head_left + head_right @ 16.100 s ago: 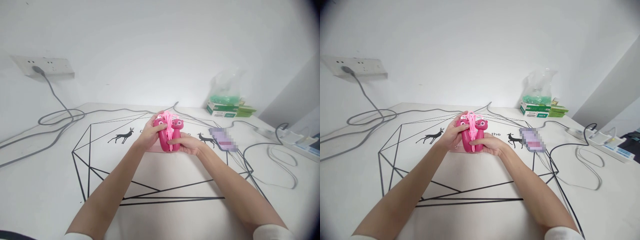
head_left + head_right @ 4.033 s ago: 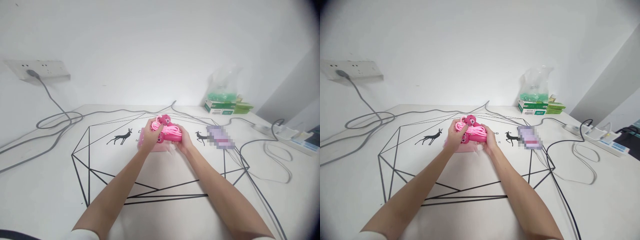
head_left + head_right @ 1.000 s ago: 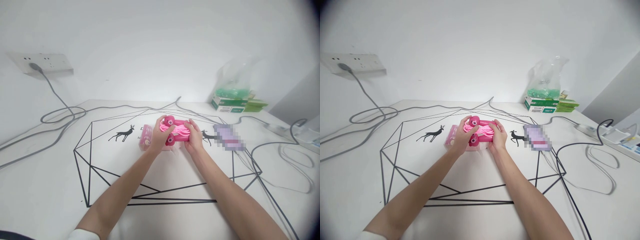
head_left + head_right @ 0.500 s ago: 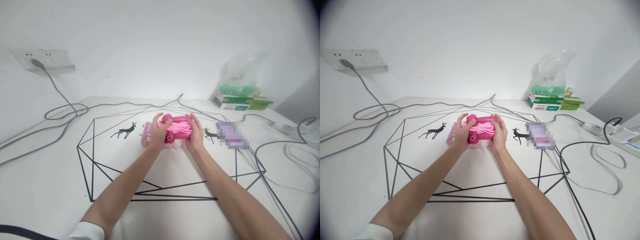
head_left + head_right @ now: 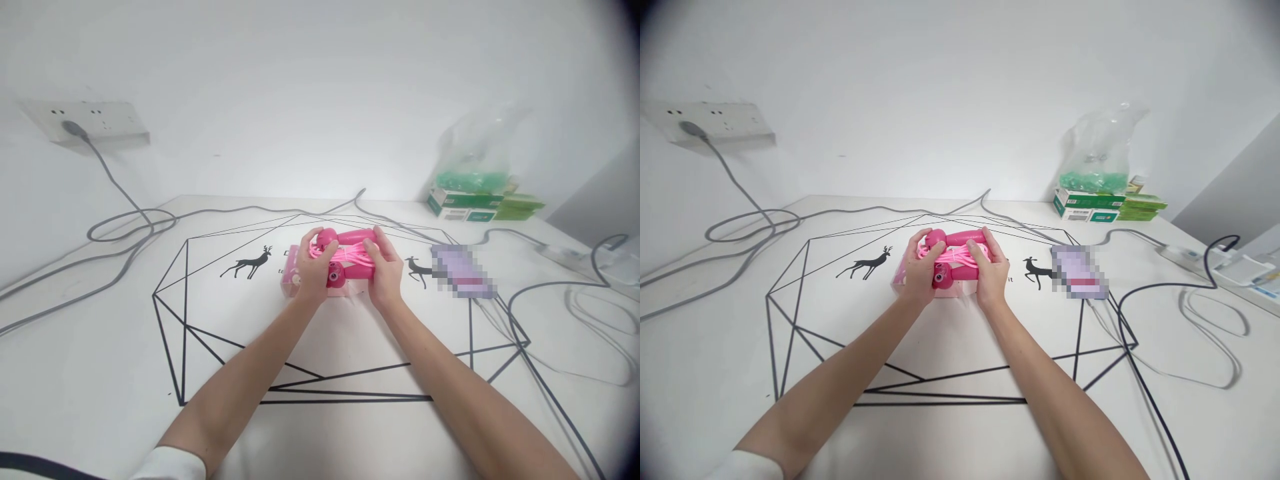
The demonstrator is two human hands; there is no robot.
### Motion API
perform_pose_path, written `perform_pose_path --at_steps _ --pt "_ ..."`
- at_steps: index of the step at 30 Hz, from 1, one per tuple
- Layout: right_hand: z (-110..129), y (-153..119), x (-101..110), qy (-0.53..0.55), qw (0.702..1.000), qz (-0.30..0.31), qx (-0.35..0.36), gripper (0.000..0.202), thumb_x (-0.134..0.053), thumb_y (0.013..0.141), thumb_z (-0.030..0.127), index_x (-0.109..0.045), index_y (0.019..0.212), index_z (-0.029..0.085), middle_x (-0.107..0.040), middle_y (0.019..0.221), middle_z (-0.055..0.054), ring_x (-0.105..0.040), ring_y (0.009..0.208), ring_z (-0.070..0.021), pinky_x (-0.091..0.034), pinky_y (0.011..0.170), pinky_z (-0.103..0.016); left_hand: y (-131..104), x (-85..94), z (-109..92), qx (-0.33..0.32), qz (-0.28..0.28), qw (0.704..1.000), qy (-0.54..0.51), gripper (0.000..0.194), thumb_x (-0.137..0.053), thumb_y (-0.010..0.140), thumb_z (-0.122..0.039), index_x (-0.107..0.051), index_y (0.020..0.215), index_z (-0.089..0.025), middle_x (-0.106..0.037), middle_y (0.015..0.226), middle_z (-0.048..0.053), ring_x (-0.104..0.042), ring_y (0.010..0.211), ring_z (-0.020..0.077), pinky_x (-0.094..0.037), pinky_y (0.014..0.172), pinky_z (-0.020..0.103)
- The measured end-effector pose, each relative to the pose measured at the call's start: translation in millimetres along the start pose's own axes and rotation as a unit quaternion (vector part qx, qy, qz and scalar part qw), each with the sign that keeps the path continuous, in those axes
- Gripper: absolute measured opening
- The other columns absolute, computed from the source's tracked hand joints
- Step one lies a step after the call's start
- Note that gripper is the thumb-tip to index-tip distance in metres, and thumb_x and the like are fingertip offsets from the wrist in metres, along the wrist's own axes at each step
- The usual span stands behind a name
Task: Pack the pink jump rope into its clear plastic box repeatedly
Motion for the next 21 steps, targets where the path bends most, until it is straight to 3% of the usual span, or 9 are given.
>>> perform_pose_path --at_steps 3,6,13,21 --pt "-2.2 4.0 3.0 0.016 0.999 -0.04 -0.018 0.053 -0.084 0.063 0.028 -0.067 0.112 0.02 -0.073 0.1 -0.003 -0.068 0.09 -0.0173 -0.056 0.084 -0.032 -4.2 -3.0 1.1 0.026 0.026 0.999 -0.031 0.05 -0.075 0.075 -0.033 -0.056 0.121 -0.028 -0.065 0.106 0.004 -0.065 0.08 0.0157 -0.056 0.065 0.027" --pt "-5.0 6.6 6.4 0.037 0.995 -0.082 -0.05 0.052 -0.084 0.062 0.029 -0.065 0.11 0.019 -0.071 0.088 -0.001 -0.068 0.08 -0.0168 -0.057 0.078 -0.033 -8.2 -5.5 -0.9 0.012 0.037 0.999 -0.028 0.049 -0.076 0.075 -0.033 -0.058 0.12 -0.027 -0.064 0.108 0.005 -0.065 0.083 0.0164 -0.056 0.066 0.027" --pt "1.4 5.8 -2.8 0.034 0.996 -0.001 -0.084 0.052 -0.086 0.06 0.025 -0.062 0.107 0.022 -0.074 0.096 -0.002 -0.07 0.084 -0.0185 -0.058 0.076 -0.031 -9.6 -2.3 0.3 -0.016 0.016 1.0 -0.012 0.053 -0.077 0.074 -0.029 -0.057 0.122 -0.027 -0.063 0.11 0.005 -0.065 0.092 0.0176 -0.056 0.078 0.031" --pt "8.2 13.2 2.3 0.029 0.993 -0.048 -0.106 0.054 -0.085 0.058 0.018 -0.063 0.107 0.021 -0.075 0.089 -0.001 -0.071 0.077 -0.0174 -0.059 0.069 -0.028 -7.0 -8.4 -4.5 0.014 0.077 0.997 -0.018 0.058 -0.078 0.076 -0.034 -0.056 0.128 -0.028 -0.064 0.114 0.008 -0.066 0.094 0.0211 -0.058 0.076 0.034"
Point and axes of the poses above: each hand's wrist, its own y-axis towards the middle knuckle, its own x-axis out of the back of the hand, z = x × y, the point moved 4 cm from there along y, towards the middle knuckle
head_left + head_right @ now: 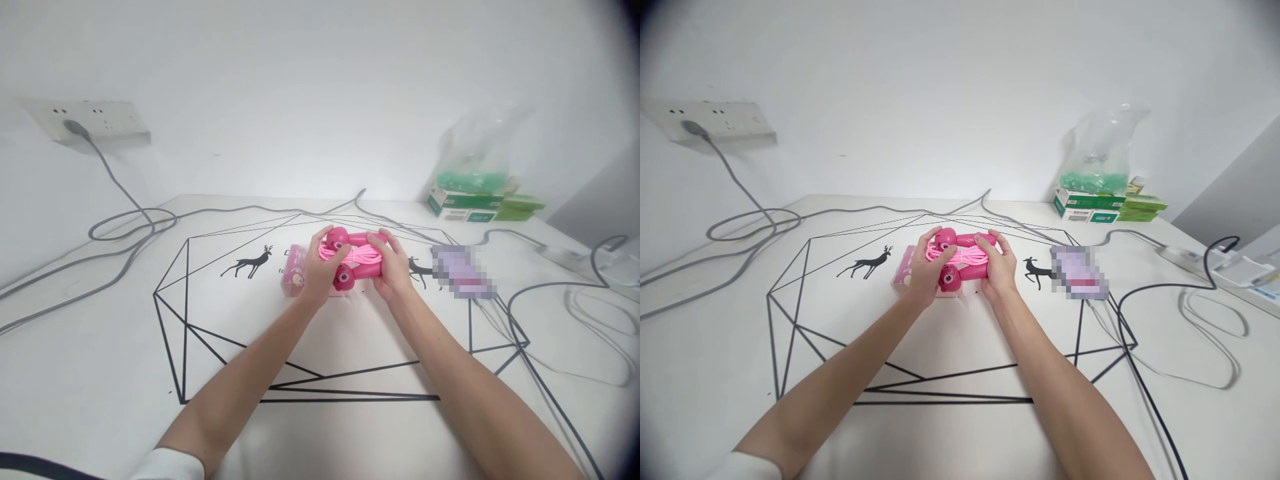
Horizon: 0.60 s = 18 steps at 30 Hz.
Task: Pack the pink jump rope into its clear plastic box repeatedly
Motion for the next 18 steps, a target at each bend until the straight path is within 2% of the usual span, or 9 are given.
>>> perform_pose_path --at_steps 5,12,15,18 --pt "3.6 7.3 6.6 0.021 1.0 -0.012 0.001 0.055 -0.084 0.058 0.014 -0.062 0.108 0.019 -0.074 0.084 -0.001 -0.07 0.072 -0.0155 -0.059 0.065 -0.026 4.9 -0.8 -4.6 0.038 0.041 0.998 -0.003 0.053 -0.075 0.08 -0.042 -0.056 0.129 -0.03 -0.063 0.12 0.007 -0.066 0.097 0.0222 -0.057 0.076 0.032" --pt "7.7 22.3 21.2 0.022 0.999 -0.023 0.017 0.056 -0.083 0.059 0.013 -0.061 0.11 0.019 -0.074 0.083 0.0 -0.07 0.072 -0.0148 -0.058 0.063 -0.024 9.3 1.9 -5.8 0.03 0.098 0.993 0.056 0.041 -0.058 0.092 -0.049 -0.059 0.126 -0.026 -0.065 0.118 0.007 -0.064 0.107 0.0221 -0.054 0.088 0.033" --pt "14.1 28.8 28.4 0.029 0.999 -0.034 0.03 0.056 -0.083 0.058 0.011 -0.061 0.11 0.019 -0.073 0.082 0.001 -0.07 0.074 -0.0158 -0.059 0.066 -0.026 13.0 8.7 -8.9 -0.014 0.098 0.983 0.156 0.037 -0.042 0.099 -0.046 -0.054 0.13 -0.028 -0.059 0.13 0.005 -0.056 0.123 0.0194 -0.047 0.102 0.034" --pt "22.3 35.3 38.1 0.038 0.996 -0.057 0.049 0.055 -0.083 0.057 0.008 -0.062 0.106 0.019 -0.072 0.079 0.001 -0.07 0.073 -0.0157 -0.06 0.065 -0.027 13.9 12.4 -16.5 -0.113 0.118 0.942 0.294 0.036 -0.041 0.1 -0.04 -0.053 0.129 -0.024 -0.056 0.135 0.006 -0.05 0.129 0.0189 -0.041 0.109 0.035"
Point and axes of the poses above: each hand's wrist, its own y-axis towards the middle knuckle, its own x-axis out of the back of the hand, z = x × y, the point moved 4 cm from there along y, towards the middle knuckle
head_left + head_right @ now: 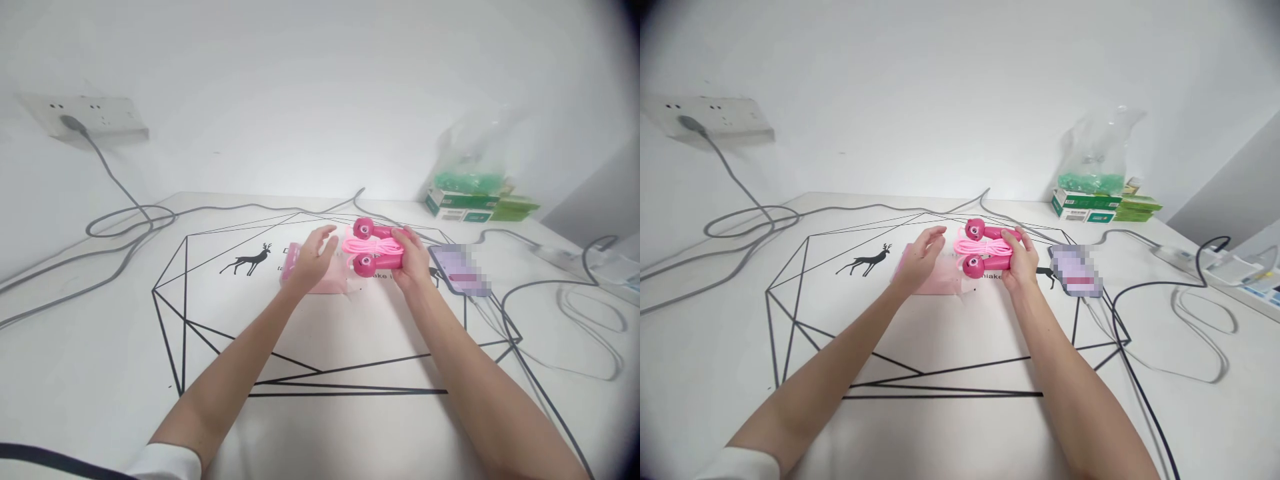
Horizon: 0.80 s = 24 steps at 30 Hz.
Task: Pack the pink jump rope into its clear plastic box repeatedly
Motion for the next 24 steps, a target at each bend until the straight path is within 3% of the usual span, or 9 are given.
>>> perform_pose_path --at_steps 4,8,14,19,24 --pt "5.4 8.1 9.1 -0.02 1.0 -0.008 0.017 0.055 -0.083 0.055 0.008 -0.063 0.106 0.019 -0.073 0.081 0.0 -0.07 0.073 -0.0163 -0.059 0.064 -0.027 -6.0 -7.1 -4.0 -0.107 0.073 0.967 0.217 0.039 -0.051 0.095 -0.038 -0.055 0.129 -0.021 -0.053 0.14 0.01 -0.047 0.132 0.0251 -0.038 0.111 0.042" --pt "4.7 10.7 14.2 -0.049 0.999 -0.009 0.022 0.056 -0.084 0.054 0.01 -0.064 0.105 0.018 -0.073 0.081 -0.001 -0.07 0.071 -0.0165 -0.058 0.063 -0.027 -16.4 -21.7 -1.6 -0.125 0.155 0.925 0.323 0.052 -0.052 0.093 -0.044 -0.048 0.139 -0.02 -0.047 0.146 0.013 -0.043 0.135 0.0302 -0.036 0.112 0.049" --pt "-1.0 11.8 21.7 -0.081 0.996 -0.016 0.026 0.056 -0.085 0.052 0.013 -0.064 0.104 0.018 -0.072 0.075 0.0 -0.069 0.067 -0.0172 -0.057 0.058 -0.027 -22.7 -27.8 0.3 -0.057 0.229 0.909 0.343 0.058 -0.041 0.094 -0.034 -0.033 0.148 -0.015 -0.04 0.152 0.013 -0.033 0.142 0.0273 -0.022 0.118 0.056" --pt "-6.3 12.7 28.3 -0.081 0.996 -0.026 0.028 0.056 -0.085 0.051 0.013 -0.063 0.103 0.019 -0.072 0.074 0.0 -0.068 0.065 -0.0164 -0.057 0.059 -0.027 -24.5 -22.6 -5.0 -0.048 0.309 0.89 0.333 0.064 -0.041 0.088 -0.025 -0.027 0.151 -0.022 -0.031 0.158 0.008 -0.021 0.148 0.025 -0.018 0.119 0.056" --pt "-11.5 11.7 32.1 -0.079 0.996 -0.034 0.028 0.054 -0.084 0.052 0.012 -0.063 0.102 0.019 -0.073 0.077 0.0 -0.068 0.067 -0.0162 -0.057 0.063 -0.028 -29.9 -27.6 -18.6 -0.076 0.294 0.885 0.353 0.055 -0.039 0.088 -0.018 -0.041 0.142 -0.028 -0.045 0.149 0.005 -0.034 0.142 0.0239 -0.022 0.118 0.056"
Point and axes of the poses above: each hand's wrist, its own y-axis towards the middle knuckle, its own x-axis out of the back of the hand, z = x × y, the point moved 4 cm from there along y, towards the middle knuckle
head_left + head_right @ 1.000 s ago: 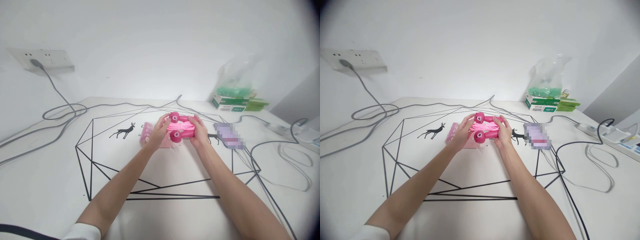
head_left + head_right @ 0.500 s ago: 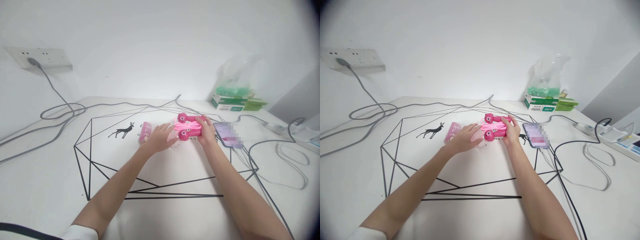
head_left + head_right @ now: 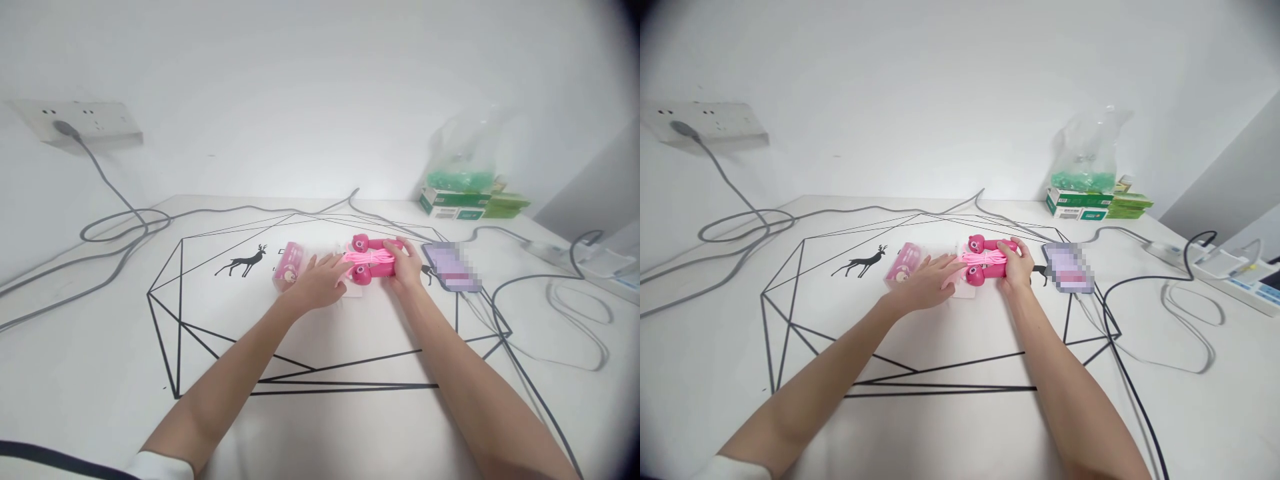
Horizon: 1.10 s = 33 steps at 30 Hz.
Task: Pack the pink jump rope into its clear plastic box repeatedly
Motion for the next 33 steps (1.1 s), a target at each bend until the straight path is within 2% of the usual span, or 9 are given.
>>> perform_pose_path --at_steps 4,8,11,13,15,18,23,27,33 --pt "-6.6 1.5 3.9 0.007 1.0 -0.008 -0.011 0.055 -0.083 0.053 0.012 -0.062 0.103 0.02 -0.072 0.078 0.0 -0.069 0.071 -0.0176 -0.058 0.066 -0.031 2.9 -10.4 -11.3 0.043 -0.012 0.999 0.008 0.055 -0.043 0.089 -0.022 -0.039 0.143 -0.022 -0.041 0.152 0.01 -0.033 0.144 0.0254 -0.024 0.118 0.054" --pt "-7.8 5.1 8.6 0.009 1.0 -0.013 0.002 0.054 -0.083 0.054 0.013 -0.062 0.104 0.021 -0.072 0.08 0.001 -0.069 0.072 -0.0171 -0.058 0.067 -0.031 3.7 -13.3 -14.4 0.065 -0.015 0.998 0.002 0.058 -0.041 0.086 -0.011 -0.039 0.143 -0.022 -0.04 0.153 0.008 -0.031 0.145 0.0218 -0.025 0.119 0.05" --pt "-7.4 6.4 10.8 0.009 1.0 -0.014 0.006 0.052 -0.083 0.055 0.013 -0.062 0.102 0.021 -0.072 0.081 0.001 -0.069 0.072 -0.0165 -0.059 0.068 -0.032 0.5 -5.5 -16.3 0.031 0.001 0.999 0.034 0.047 -0.041 0.085 -0.006 -0.056 0.126 -0.022 -0.049 0.146 0.007 -0.04 0.14 0.0204 -0.033 0.116 0.043" --pt "-7.2 6.5 11.6 0.01 1.0 -0.014 0.008 0.053 -0.083 0.055 0.012 -0.062 0.102 0.021 -0.072 0.081 0.001 -0.069 0.072 -0.0165 -0.059 0.069 -0.032 -3.1 0.0 -18.0 0.002 0.013 0.997 0.073 0.034 -0.043 0.088 -0.008 -0.066 0.11 -0.022 -0.052 0.143 0.006 -0.044 0.136 0.0221 -0.035 0.114 0.043" --pt "-7.1 6.1 11.7 0.011 1.0 -0.011 0.009 0.053 -0.083 0.054 0.012 -0.061 0.102 0.021 -0.072 0.081 0.001 -0.069 0.072 -0.0168 -0.059 0.069 -0.032 -6.4 2.7 -19.5 -0.014 0.015 0.993 0.113 0.027 -0.046 0.09 -0.013 -0.07 0.098 -0.021 -0.048 0.147 0.008 -0.042 0.138 0.0263 -0.033 0.115 0.047" --pt "-7.3 5.5 11.1 0.01 1.0 -0.003 0.006 0.054 -0.083 0.055 0.013 -0.06 0.103 0.021 -0.071 0.08 0.002 -0.07 0.074 -0.0175 -0.059 0.07 -0.033 -9.5 -0.4 -20.9 -0.015 0.008 0.988 0.153 0.024 -0.049 0.091 -0.02 -0.072 0.093 -0.016 -0.039 0.154 0.012 -0.036 0.142 0.0324 -0.028 0.117 0.051" --pt "-7.2 6.1 11.3 0.015 1.0 0.006 0.012 0.053 -0.084 0.055 0.014 -0.061 0.102 0.021 -0.071 0.08 0.001 -0.07 0.076 -0.0179 -0.059 0.07 -0.033 -12.3 -12.1 -19.5 0.003 0.003 0.986 0.166 0.032 -0.047 0.093 -0.028 -0.068 0.114 -0.015 -0.034 0.156 0.015 -0.034 0.143 0.0331 -0.031 0.115 0.052" --pt "-2.4 9.1 14.2 0.018 1.0 0.01 0.019 0.054 -0.084 0.056 0.015 -0.06 0.104 0.021 -0.071 0.082 0.001 -0.07 0.077 -0.0184 -0.059 0.071 -0.033 -17.2 -13.8 -16.4 -0.001 -0.002 0.988 0.157 0.044 -0.046 0.094 -0.031 -0.054 0.135 -0.017 -0.032 0.157 0.016 -0.033 0.144 0.0331 -0.031 0.114 0.053" --pt "19.9 19.4 20.4 0.038 0.999 0.007 0.012 0.047 -0.08 0.06 0.013 -0.058 0.101 0.023 -0.069 0.085 0.003 -0.069 0.077 -0.0163 -0.058 0.066 -0.029 -23.2 -16.7 -12.7 0.005 -0.008 0.989 0.147 0.058 -0.046 0.095 -0.034 -0.035 0.149 -0.021 -0.026 0.16 0.012 -0.028 0.146 0.0323 -0.026 0.117 0.054"
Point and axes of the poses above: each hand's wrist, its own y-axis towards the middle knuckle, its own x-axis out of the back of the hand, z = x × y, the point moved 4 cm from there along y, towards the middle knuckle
